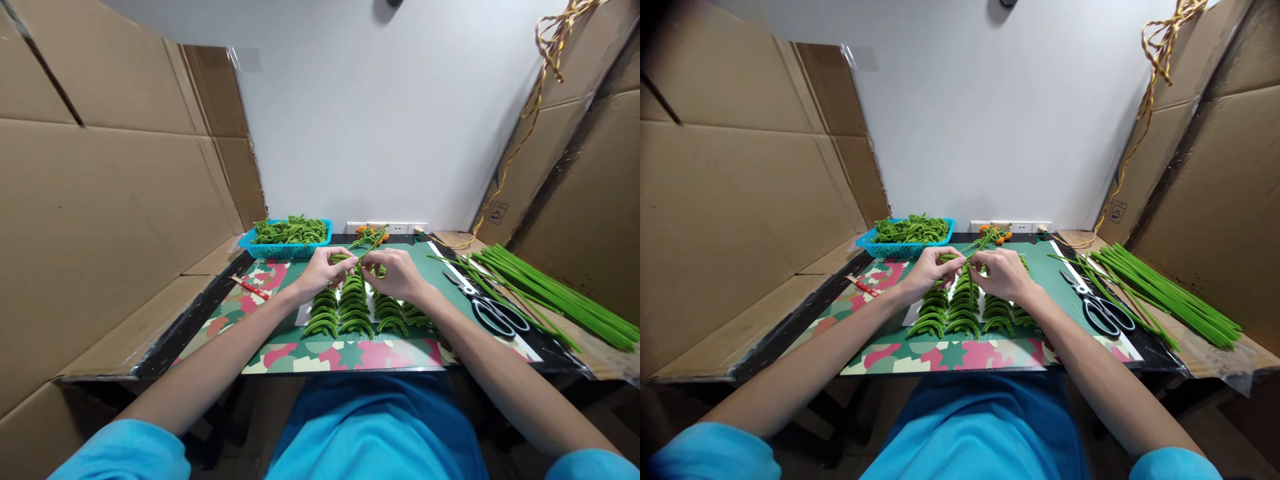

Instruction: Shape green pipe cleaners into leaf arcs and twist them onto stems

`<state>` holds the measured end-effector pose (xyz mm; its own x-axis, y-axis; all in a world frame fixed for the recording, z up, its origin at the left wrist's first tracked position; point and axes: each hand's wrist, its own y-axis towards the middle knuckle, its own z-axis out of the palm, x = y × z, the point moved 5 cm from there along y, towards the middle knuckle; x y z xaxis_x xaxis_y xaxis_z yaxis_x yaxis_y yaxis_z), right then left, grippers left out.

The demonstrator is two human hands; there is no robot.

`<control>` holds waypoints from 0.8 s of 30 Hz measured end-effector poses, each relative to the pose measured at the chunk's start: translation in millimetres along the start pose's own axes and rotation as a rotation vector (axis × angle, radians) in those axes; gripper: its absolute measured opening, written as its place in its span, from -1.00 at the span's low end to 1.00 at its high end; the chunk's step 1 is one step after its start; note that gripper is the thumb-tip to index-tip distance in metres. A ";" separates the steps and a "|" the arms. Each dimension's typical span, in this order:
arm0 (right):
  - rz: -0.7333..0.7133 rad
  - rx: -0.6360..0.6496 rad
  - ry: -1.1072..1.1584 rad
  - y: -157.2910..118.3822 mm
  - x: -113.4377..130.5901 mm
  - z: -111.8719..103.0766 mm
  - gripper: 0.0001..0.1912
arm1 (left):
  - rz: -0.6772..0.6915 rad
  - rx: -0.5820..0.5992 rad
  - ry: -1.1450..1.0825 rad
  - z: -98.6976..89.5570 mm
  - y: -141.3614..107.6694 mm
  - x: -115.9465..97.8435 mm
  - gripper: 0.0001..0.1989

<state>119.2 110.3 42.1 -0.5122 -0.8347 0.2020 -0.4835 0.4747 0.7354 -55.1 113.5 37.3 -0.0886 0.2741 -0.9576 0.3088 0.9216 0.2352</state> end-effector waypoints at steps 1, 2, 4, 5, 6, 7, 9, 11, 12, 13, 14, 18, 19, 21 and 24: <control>0.006 -0.002 0.019 0.0 0.7 -0.7 -0.92 | 0.001 0.004 -0.002 -0.2 0.0 0.6 -0.54; 0.014 -0.001 0.037 0.0 1.0 -1.0 -0.92 | 0.001 0.007 0.000 -0.4 0.0 1.1 -0.55; 0.029 0.011 0.068 -0.4 1.1 -0.6 -0.91 | 0.000 0.019 0.009 0.2 -0.3 1.3 -0.55; 0.037 0.020 0.080 -0.6 0.9 0.0 -0.90 | -0.003 0.029 0.016 1.2 -0.6 0.9 -0.55; 0.042 0.031 0.089 -0.8 0.7 0.7 -0.90 | -0.006 0.041 0.024 2.5 -1.1 0.2 -0.55; 0.047 0.041 0.094 -1.0 0.6 1.4 -0.89 | -0.008 0.050 0.030 3.9 -1.6 -0.9 -0.54; 0.053 0.060 0.100 -1.1 0.7 2.8 -0.88 | -0.014 0.059 0.039 6.7 -2.8 -3.3 -0.53; 0.058 0.072 0.107 -0.9 1.2 3.8 -0.87 | -0.012 0.060 0.044 8.7 -3.8 -5.1 -0.52; 0.062 0.077 0.110 -0.7 1.4 4.4 -0.87 | -0.007 0.063 0.047 9.5 -4.2 -5.4 -0.53; 0.068 0.082 0.111 -0.5 1.4 5.1 -0.86 | 0.000 0.068 0.053 10.1 -4.5 -5.4 -0.54; 0.075 0.086 0.109 -0.3 1.4 5.9 -0.87 | 0.009 0.076 0.061 10.6 -4.8 -5.0 -0.56; 0.092 0.102 0.089 -0.1 1.1 10.8 -0.87 | 0.031 0.102 0.093 11.3 -5.1 -1.9 -0.62; 0.095 0.102 0.089 -0.1 1.0 11.8 -0.87 | 0.030 0.102 0.095 11.4 -5.0 -1.6 -0.63; 0.106 0.088 0.099 -0.2 0.6 12.6 -0.88 | 0.025 0.096 0.091 12.7 -4.3 -2.4 -0.63; 0.133 0.046 0.132 -0.2 -0.8 10.0 -0.87 | 0.022 0.065 0.056 16.7 -2.9 -5.2 -0.60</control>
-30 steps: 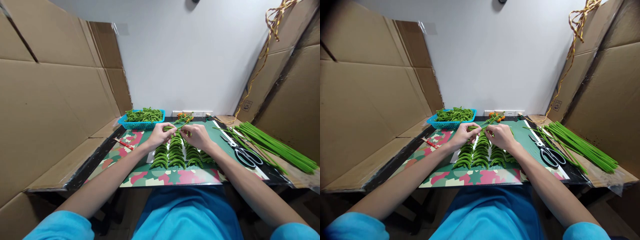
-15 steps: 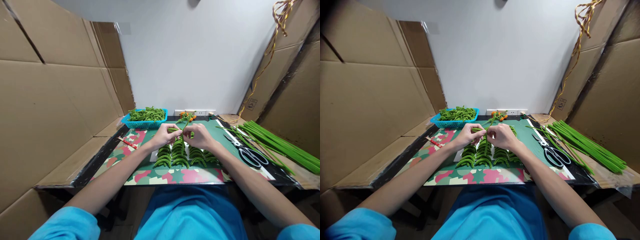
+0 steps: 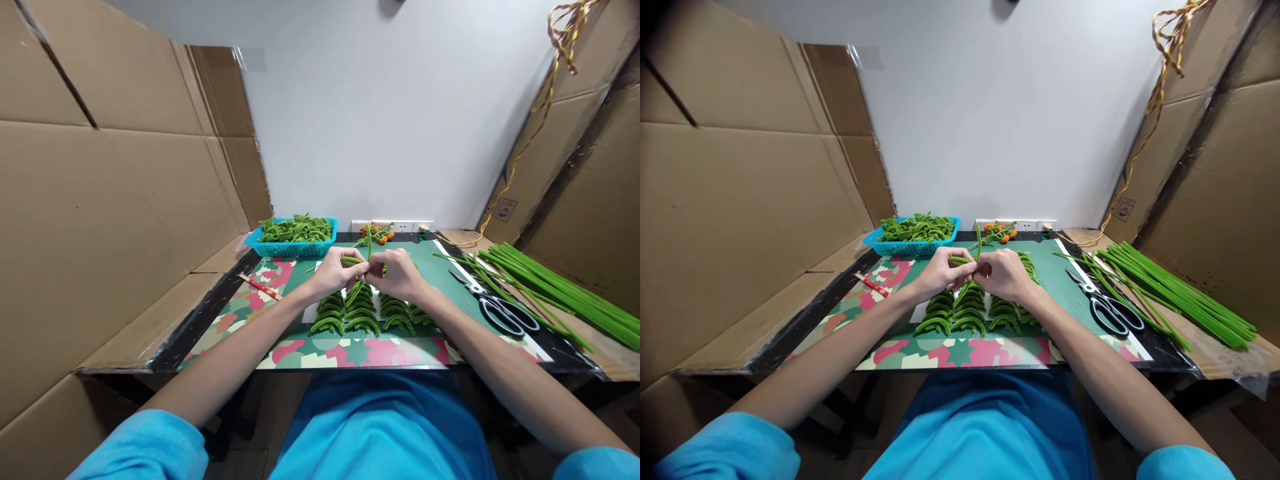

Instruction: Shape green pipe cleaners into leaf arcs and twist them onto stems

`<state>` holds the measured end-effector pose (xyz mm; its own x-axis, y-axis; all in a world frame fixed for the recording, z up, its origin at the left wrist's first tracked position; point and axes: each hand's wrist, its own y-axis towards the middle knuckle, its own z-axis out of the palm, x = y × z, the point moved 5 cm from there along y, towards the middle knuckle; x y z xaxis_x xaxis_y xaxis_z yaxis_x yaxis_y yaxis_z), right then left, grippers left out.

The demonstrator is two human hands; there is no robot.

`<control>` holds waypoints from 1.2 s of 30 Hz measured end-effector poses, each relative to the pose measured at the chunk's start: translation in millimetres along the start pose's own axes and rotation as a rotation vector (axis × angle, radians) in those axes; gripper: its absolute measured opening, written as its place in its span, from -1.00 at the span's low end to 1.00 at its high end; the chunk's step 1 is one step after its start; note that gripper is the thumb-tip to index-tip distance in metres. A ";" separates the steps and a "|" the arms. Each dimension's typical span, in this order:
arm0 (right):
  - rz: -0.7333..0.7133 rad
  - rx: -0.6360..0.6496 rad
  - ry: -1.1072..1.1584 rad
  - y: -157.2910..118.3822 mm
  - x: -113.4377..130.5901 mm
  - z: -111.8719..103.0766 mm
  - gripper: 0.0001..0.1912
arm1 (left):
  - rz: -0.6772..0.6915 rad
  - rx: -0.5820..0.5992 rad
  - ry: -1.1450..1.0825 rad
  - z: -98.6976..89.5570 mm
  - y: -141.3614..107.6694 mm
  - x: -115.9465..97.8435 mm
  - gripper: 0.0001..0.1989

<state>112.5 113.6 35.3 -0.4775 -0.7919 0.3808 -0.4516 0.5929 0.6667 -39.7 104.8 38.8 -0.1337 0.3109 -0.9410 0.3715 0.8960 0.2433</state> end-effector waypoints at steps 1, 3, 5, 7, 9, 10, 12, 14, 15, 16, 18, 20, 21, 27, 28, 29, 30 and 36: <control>0.004 -0.014 0.010 0.1 -0.4 -1.6 -0.86 | -0.003 -0.014 -0.017 1.3 0.6 -0.6 -0.58; -0.002 -0.042 -0.002 0.3 -0.9 -5.3 -0.84 | -0.018 -0.036 -0.049 3.1 1.6 -0.5 -0.55; -0.025 -0.063 -0.051 0.5 -1.3 -8.8 -0.85 | -0.040 -0.047 -0.069 3.0 2.2 0.9 -0.53; -0.044 -0.082 -0.102 0.7 -2.2 -11.7 -0.88 | -0.055 -0.046 -0.092 1.0 2.8 2.5 -0.50; -0.050 -0.099 -0.125 0.6 -3.8 -14.2 -0.89 | -0.066 -0.036 -0.122 -1.9 3.3 3.8 -0.48; -0.050 -0.109 -0.128 0.4 -4.8 -15.4 -0.89 | -0.071 -0.030 -0.137 -3.2 3.6 4.3 -0.47; -0.056 -0.134 -0.130 -0.5 -6.1 -17.6 -0.89 | -0.083 -0.018 -0.163 -5.1 3.8 5.1 -0.46; -0.070 -0.165 -0.130 -1.9 -6.4 -19.7 -0.92 | -0.093 -0.015 -0.186 -6.4 3.3 5.0 -0.46; -0.083 -0.178 -0.128 -2.7 -6.0 -20.4 -0.91 | -0.100 -0.013 -0.197 -6.8 2.9 4.8 -0.46; -0.099 -0.185 -0.122 -3.3 -5.4 -20.7 -0.87 | -0.107 -0.011 -0.206 -7.0 2.4 4.5 -0.46; -0.135 -0.178 -0.104 -4.2 -3.4 -20.2 -0.78 | -0.121 -0.001 -0.222 -7.2 1.4 3.9 -0.48; -0.159 -0.163 -0.091 -4.5 -1.4 -19.2 -0.74 | -0.137 0.013 -0.232 -6.9 0.8 3.9 -0.49; -0.156 -0.164 -0.085 -4.4 -0.9 -19.2 -0.73 | -0.144 0.017 -0.237 -6.8 0.7 4.2 -0.49; -0.032 -0.132 0.044 -1.5 -4.1 -18.8 -0.77 | -0.170 -0.015 -0.291 -8.3 1.7 7.0 -0.52; -0.022 -0.103 0.058 -0.7 -4.3 -17.7 -0.72 | -0.170 -0.016 -0.294 -8.6 1.9 7.3 -0.52; -0.016 -0.074 0.077 0.0 -4.2 -16.4 -0.69 | -0.169 -0.016 -0.294 -8.9 2.1 7.6 -0.53; -0.012 -0.047 0.107 0.8 -3.9 -15.2 -0.66 | -0.166 -0.017 -0.289 -9.3 2.2 7.7 -0.54; 0.069 -0.003 0.359 3.1 -2.5 -12.4 -0.59 | -0.135 -0.040 -0.287 -11.4 2.3 7.8 -0.50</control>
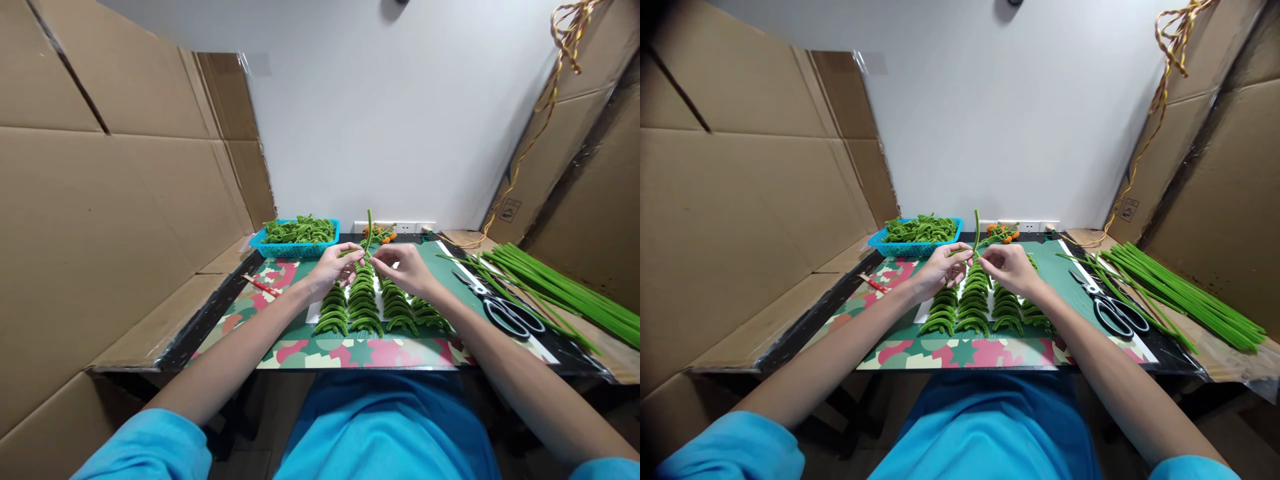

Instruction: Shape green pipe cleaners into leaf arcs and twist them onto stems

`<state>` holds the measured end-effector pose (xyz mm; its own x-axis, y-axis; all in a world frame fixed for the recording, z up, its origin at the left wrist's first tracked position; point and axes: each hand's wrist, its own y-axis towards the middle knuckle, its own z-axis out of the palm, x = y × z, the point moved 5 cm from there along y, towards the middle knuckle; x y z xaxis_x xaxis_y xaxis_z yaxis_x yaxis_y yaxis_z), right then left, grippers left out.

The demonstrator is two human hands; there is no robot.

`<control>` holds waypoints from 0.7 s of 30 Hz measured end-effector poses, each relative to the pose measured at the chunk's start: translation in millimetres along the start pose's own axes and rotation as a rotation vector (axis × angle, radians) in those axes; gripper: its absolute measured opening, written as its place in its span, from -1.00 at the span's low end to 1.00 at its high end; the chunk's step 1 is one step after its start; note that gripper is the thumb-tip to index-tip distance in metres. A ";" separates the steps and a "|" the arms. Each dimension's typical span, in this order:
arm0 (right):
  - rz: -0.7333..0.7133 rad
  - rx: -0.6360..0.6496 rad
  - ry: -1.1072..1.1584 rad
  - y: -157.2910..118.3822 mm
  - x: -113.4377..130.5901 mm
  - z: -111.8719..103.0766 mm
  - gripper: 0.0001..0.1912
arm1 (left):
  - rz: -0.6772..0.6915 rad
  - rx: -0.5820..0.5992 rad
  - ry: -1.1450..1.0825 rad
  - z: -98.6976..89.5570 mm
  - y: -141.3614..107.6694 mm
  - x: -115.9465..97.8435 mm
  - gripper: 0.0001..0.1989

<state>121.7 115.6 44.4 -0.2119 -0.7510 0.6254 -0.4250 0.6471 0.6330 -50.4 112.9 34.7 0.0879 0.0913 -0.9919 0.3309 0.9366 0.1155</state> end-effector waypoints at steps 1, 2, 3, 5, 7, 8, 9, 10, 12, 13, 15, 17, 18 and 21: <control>0.018 0.009 0.040 0.0 -0.1 0.9 -0.59 | 0.005 0.002 0.000 0.1 0.0 0.0 -0.50; 0.034 0.021 0.076 -0.1 -0.3 1.8 -0.58 | 0.009 0.005 0.001 0.3 0.1 0.0 -0.49; 0.047 0.030 0.105 -0.2 -0.7 2.8 -0.57 | 0.013 0.008 0.005 0.5 0.2 0.1 -0.49; 0.061 0.046 0.143 -0.6 -1.6 4.4 -0.57 | 0.023 0.005 0.018 0.6 0.5 0.3 -0.48; 0.067 0.056 0.164 -0.9 -2.8 5.5 -0.56 | 0.033 -0.012 0.037 0.1 0.7 0.4 -0.46; 0.069 0.061 0.171 -1.0 -3.4 6.0 -0.56 | 0.037 -0.022 0.048 -0.2 0.7 0.5 -0.46; 0.072 0.065 0.178 -1.1 -3.9 6.4 -0.56 | 0.042 -0.034 0.058 -0.4 0.7 0.3 -0.46; 0.075 0.067 0.182 -1.2 -4.4 6.7 -0.56 | 0.048 -0.044 0.068 -0.5 0.6 0.1 -0.46; 0.076 0.072 0.183 -1.4 -4.6 7.2 -0.57 | 0.062 -0.062 0.084 -0.5 0.3 -0.5 -0.47; 0.074 0.076 0.181 -1.5 -4.5 7.4 -0.57 | 0.070 -0.068 0.091 -0.4 0.1 -1.0 -0.48; 0.065 0.082 0.164 -1.7 -4.1 7.5 -0.58 | 0.079 -0.073 0.100 -0.2 -0.1 -1.5 -0.50; 0.038 0.081 0.103 -2.0 -3.8 6.9 -0.62 | 0.079 -0.072 0.102 -0.4 -0.1 -1.5 -0.51; 0.010 0.068 0.045 -2.2 -3.4 5.8 -0.64 | 0.076 -0.070 0.099 -0.7 0.0 -1.4 -0.51; -0.102 -0.023 -0.213 -3.7 -2.1 0.0 -0.75 | 0.072 -0.064 0.079 -1.9 0.3 -1.3 -0.50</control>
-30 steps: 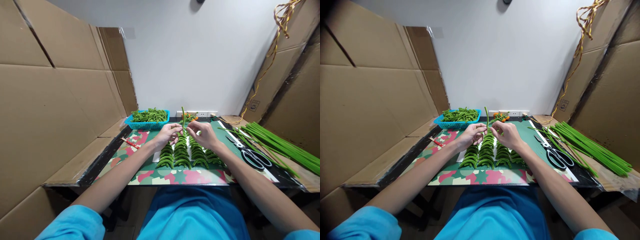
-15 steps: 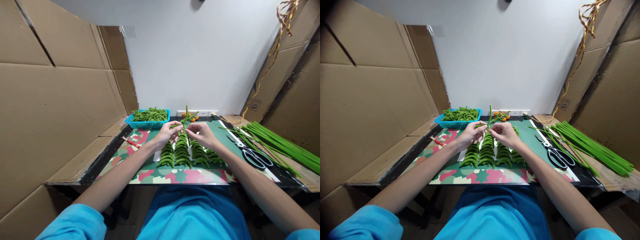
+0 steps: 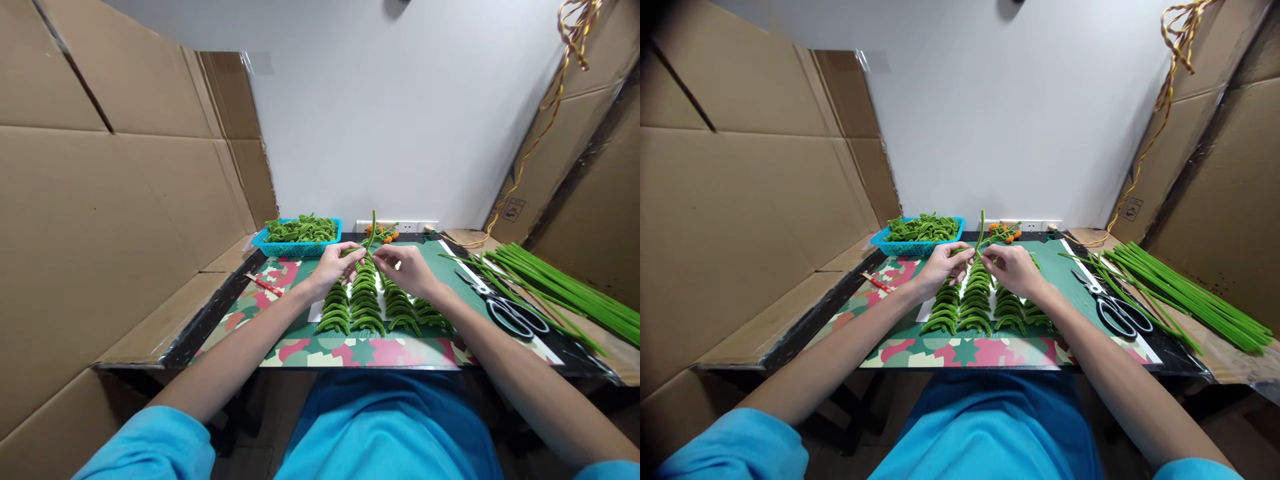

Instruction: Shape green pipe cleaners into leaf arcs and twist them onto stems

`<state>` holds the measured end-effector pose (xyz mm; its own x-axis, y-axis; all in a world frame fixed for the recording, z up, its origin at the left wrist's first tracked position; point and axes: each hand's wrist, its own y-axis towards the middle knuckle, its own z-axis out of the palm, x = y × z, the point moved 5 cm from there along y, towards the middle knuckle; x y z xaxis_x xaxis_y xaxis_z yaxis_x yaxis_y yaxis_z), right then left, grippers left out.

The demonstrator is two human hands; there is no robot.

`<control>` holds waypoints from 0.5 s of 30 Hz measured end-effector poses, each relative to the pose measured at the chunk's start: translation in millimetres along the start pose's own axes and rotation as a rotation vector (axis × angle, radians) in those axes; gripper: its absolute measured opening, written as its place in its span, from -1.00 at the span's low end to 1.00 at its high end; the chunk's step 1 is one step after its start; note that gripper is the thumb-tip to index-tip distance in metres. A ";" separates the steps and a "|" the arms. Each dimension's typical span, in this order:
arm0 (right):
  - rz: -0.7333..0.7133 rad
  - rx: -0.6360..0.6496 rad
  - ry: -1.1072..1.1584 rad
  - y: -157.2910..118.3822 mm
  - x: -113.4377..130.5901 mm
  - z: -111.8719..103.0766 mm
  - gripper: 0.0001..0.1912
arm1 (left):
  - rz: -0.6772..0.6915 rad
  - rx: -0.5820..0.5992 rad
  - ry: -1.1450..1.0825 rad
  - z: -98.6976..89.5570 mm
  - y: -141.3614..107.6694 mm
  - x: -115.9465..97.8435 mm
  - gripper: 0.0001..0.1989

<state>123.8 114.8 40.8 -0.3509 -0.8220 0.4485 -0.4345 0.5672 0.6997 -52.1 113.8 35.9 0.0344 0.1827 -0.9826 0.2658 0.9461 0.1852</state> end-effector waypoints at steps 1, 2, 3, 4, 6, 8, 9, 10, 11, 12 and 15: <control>-0.031 -0.032 -0.081 -0.7 0.1 -2.1 -0.78 | 0.000 0.001 -0.006 -0.3 0.0 -0.1 -0.50; -0.058 -0.058 -0.144 -1.5 0.2 -4.0 -0.79 | -0.001 0.001 -0.009 -0.5 -0.2 -0.3 -0.50; -0.083 -0.074 -0.191 -2.2 0.6 -5.6 -0.78 | -0.003 0.000 -0.010 -0.6 -0.5 -0.5 -0.49; -0.110 -0.082 -0.226 -2.9 1.5 -6.7 -0.76 | -0.005 0.001 -0.008 -0.4 -0.9 -0.8 -0.50; -0.163 -0.092 -0.291 -3.8 4.2 -8.8 -0.72 | -0.011 0.009 0.003 0.8 -1.8 -1.2 -0.50; -0.204 -0.110 -0.359 -4.4 7.2 -10.7 -0.73 | -0.017 0.022 0.012 2.4 -2.6 -1.3 -0.50; -0.221 -0.123 -0.385 -4.6 8.4 -11.7 -0.74 | -0.018 0.028 0.016 3.2 -2.8 -1.1 -0.49; -0.237 -0.135 -0.404 -4.8 9.3 -12.6 -0.75 | -0.019 0.036 0.019 4.0 -2.9 -0.8 -0.48; -0.254 -0.142 -0.418 -5.1 9.8 -13.1 -0.76 | -0.018 0.043 0.026 4.7 -3.0 -0.4 -0.48; -0.273 -0.144 -0.430 -5.3 10.0 -13.3 -0.76 | -0.016 0.050 0.034 5.3 -3.0 0.0 -0.48; -0.355 -0.162 -0.459 -6.5 10.5 -13.5 -0.78 | -0.006 0.064 0.078 6.5 -3.1 0.9 -0.50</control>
<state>134.1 101.8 48.4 -0.5455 -0.8334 -0.0887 -0.4716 0.2177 0.8545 -46.6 109.2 34.4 -0.0417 0.1999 -0.9789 0.3266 0.9287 0.1757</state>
